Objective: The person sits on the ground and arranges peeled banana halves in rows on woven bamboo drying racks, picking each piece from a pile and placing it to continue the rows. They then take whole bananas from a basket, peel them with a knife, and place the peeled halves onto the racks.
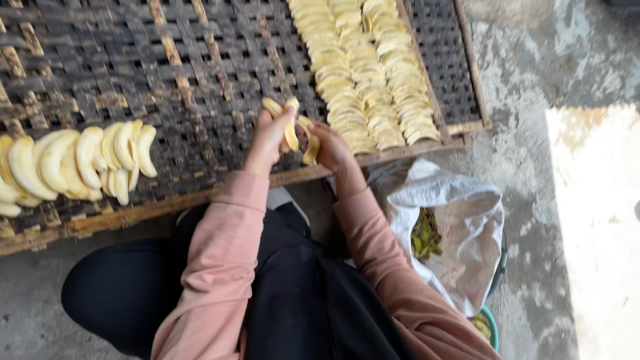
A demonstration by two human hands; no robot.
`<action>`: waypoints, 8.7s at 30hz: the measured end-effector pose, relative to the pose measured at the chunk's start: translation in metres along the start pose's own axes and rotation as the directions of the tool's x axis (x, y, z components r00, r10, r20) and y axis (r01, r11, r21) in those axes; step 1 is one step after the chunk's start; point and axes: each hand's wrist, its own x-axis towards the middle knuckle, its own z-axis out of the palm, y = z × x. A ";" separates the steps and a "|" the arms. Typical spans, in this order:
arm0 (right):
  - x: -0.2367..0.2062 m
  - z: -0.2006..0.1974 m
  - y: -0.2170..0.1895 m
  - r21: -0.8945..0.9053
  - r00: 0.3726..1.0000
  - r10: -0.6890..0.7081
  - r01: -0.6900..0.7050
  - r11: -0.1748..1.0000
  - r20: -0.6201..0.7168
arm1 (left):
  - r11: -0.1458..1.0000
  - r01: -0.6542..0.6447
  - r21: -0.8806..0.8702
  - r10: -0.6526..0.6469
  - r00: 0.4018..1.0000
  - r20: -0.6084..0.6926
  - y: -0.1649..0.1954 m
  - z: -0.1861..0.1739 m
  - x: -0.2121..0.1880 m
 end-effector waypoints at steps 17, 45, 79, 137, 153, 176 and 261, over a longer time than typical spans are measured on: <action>-0.026 -0.004 -0.023 -0.922 0.963 -0.085 0.270 0.278 0.256 | 0.948 0.054 0.314 -0.017 0.993 -0.117 0.031 -0.019 -0.055; -0.033 -0.021 -0.028 -0.976 0.888 -0.424 0.213 0.037 0.178 | 0.306 0.097 0.947 0.037 0.993 -0.113 -0.010 0.025 -0.040; 0.011 -0.001 -0.052 -0.945 0.954 -0.149 0.285 0.160 0.262 | 0.956 0.030 0.292 0.110 0.886 -0.451 0.016 0.009 -0.026; 0.123 0.336 0.100 -0.461 0.531 0.271 0.841 -0.282 0.803 | -0.381 0.504 0.775 0.740 0.669 -0.072 0.122 -0.225 -0.166; 0.089 0.250 0.063 -0.627 0.753 0.166 0.380 0.680 0.637 | 0.968 -0.097 -0.233 -0.052 0.827 -0.560 0.124 -0.154 -0.108; 0.090 0.085 -0.044 -0.536 0.944 0.029 0.160 0.829 0.327 | 0.637 0.054 0.769 0.264 0.922 -0.284 0.075 -0.035 -0.016; 0.102 0.170 -0.002 -0.783 0.770 -0.173 0.569 -0.251 0.615 | 0.325 0.712 0.623 0.677 0.284 -0.678 0.154 -0.192 -0.124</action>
